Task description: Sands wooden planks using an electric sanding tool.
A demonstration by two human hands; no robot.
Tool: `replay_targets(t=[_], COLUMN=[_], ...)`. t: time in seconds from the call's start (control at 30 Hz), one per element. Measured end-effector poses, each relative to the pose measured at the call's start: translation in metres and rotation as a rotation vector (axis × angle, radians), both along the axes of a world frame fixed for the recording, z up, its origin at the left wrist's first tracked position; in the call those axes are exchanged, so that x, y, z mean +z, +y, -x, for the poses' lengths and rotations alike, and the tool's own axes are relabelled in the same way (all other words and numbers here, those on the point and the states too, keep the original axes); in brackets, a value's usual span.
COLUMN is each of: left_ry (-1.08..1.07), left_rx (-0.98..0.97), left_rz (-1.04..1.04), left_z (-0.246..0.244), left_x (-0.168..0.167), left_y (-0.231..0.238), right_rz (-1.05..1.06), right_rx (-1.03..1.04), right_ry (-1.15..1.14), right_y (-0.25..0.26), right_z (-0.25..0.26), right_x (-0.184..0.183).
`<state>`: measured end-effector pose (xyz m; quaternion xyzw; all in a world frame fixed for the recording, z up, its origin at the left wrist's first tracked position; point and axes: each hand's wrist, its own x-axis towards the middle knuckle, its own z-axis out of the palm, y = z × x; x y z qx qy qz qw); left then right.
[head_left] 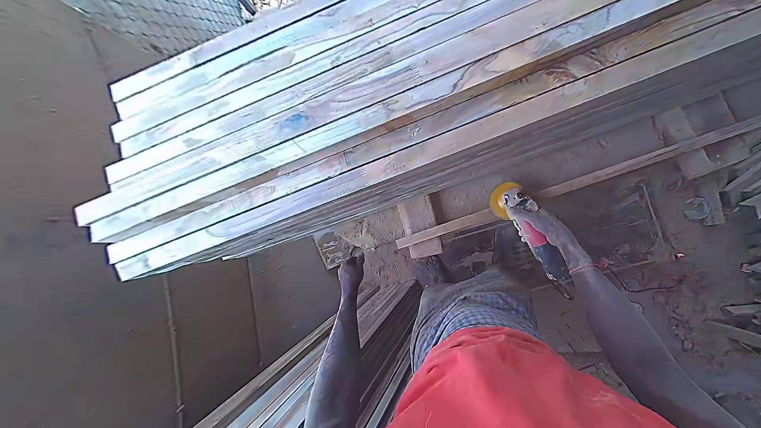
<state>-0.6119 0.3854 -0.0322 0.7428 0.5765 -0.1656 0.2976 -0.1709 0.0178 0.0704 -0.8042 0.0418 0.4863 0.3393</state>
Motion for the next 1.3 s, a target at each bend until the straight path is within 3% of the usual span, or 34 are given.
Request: replay_targets(t=[0.07,0.17,0.27,0.47,0.57,0.67,0.83,0.97,1.07,1.3], left_ry=[-0.039,-0.099,-0.134,-0.301,-0.389,-0.547,-0.830,-0.845,-0.828,-0.886], left_rx=[0.179,0.427,0.694,0.894,0.969,0.888,0.641,0.364,0.265,0.391], left_rz=[0.026,0.147,0.421,0.365,0.415,0.438,0.478,0.564,0.478,0.456], left_z=[0.061,0.133,0.161,0.196,0.170,0.122,0.004,-0.061,-0.086,-0.092], left_x=[-0.026,-0.058,-0.040,-0.052,-0.040,-0.035,-0.023,-0.017,-0.021,-0.026], left_y=[0.005,-0.029,-0.073,-0.152,-0.147,-0.116,-0.051,-0.036,-0.051,-0.064], right_rz=[0.017,0.021,0.025,0.082,0.103,0.106,-0.039,-0.070,-0.066,-0.111], right_rx=[0.103,0.270,0.381,0.584,0.657,0.635,0.277,0.106,0.020,-0.218], right_ry=[0.020,0.055,0.059,0.006,-0.013,0.000,0.023,0.043,0.016,-0.018], right_y=[0.036,0.083,0.132,0.195,0.203,0.191,0.148,0.116,0.087,0.027], right_z=[0.039,0.095,0.149,0.212,0.221,0.219,0.198,0.165,0.138,0.075], right_x=[-0.002,-0.013,-0.020,-0.020,-0.012,-0.016,-0.033,-0.027,-0.030,0.012])
